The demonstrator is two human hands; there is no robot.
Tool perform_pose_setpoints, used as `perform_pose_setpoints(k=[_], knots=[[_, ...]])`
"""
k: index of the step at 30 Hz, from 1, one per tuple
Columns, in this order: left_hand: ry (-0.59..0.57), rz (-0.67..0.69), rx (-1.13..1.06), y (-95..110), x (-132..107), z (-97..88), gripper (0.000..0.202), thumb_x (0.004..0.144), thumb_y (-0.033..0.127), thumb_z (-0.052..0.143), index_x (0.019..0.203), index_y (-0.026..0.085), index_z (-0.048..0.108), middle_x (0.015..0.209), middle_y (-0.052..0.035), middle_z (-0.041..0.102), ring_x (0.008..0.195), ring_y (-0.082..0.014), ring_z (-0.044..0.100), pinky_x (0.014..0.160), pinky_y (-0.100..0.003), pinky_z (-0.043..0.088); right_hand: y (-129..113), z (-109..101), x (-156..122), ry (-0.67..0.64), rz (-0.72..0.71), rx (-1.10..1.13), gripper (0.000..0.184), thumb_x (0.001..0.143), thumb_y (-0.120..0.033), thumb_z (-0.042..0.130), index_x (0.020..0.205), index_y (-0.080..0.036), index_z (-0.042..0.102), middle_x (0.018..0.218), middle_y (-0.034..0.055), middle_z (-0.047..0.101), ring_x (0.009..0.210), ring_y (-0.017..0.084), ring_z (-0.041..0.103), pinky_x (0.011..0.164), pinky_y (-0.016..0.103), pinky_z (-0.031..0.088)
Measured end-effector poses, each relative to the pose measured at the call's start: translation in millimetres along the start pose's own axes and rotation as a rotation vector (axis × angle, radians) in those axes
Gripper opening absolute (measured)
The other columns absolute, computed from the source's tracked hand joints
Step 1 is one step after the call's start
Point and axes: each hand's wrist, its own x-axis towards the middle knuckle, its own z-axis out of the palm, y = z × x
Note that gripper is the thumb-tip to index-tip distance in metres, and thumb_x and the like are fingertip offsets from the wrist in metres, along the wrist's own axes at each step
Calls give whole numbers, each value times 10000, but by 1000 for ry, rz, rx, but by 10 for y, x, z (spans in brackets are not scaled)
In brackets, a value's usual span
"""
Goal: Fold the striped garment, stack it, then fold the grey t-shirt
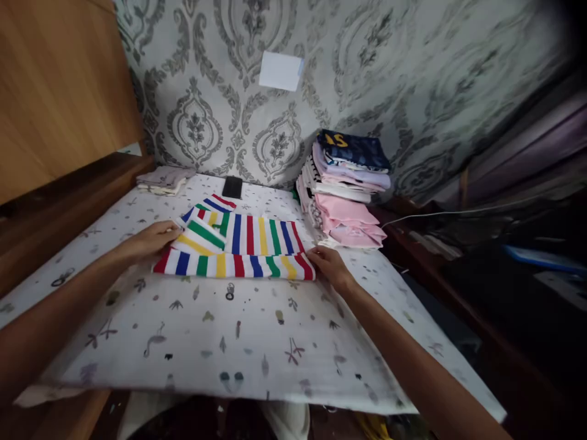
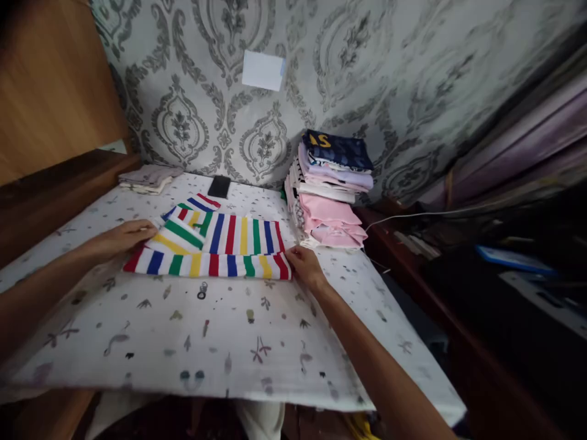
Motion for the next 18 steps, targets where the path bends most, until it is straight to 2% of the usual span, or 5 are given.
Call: perform_pose_setpoints(k=[2, 5, 10, 14, 18], knots=[[-38, -51, -23, -112, 80, 50, 388, 649, 534, 702, 803, 192, 598, 633, 26, 520, 580, -133, 479, 483, -217, 354, 56, 20, 54, -8, 0, -2, 441, 627, -613, 758, 691, -202, 612, 569, -13, 601, 498, 131, 509, 441, 247, 382], [-44, -30, -10, -247, 83, 15, 504, 654, 607, 723, 947, 212, 610, 705, 15, 585, 618, -142, 518, 502, -219, 363, 102, 4, -5, -24, -9, 41, 459, 670, -624, 732, 796, -190, 651, 650, 4, 658, 555, 137, 558, 485, 245, 417], [-83, 138, 137, -334, 4, -21, 621, 676, 627, 714, 1145, 264, 531, 759, 25, 619, 692, -187, 586, 566, -255, 425, 40, -36, -215, -87, -59, -3, 528, 703, -513, 767, 1106, -199, 638, 637, -37, 624, 562, 129, 534, 499, 241, 410], [3, 329, 402, -395, -81, 38, 558, 780, 592, 578, 1227, 268, 495, 871, 3, 648, 778, -220, 610, 703, -327, 479, 26, -43, -382, -94, -110, -78, 565, 737, -416, 715, 1241, -206, 571, 659, -60, 563, 548, 112, 464, 469, 228, 362], [134, 365, 547, -327, -145, 104, 503, 840, 537, 427, 1254, 257, 487, 981, -35, 633, 886, -251, 630, 766, -358, 492, 67, -38, -474, -51, -158, -98, 501, 799, -384, 610, 1263, -210, 541, 730, -39, 566, 581, 123, 471, 488, 239, 374]])
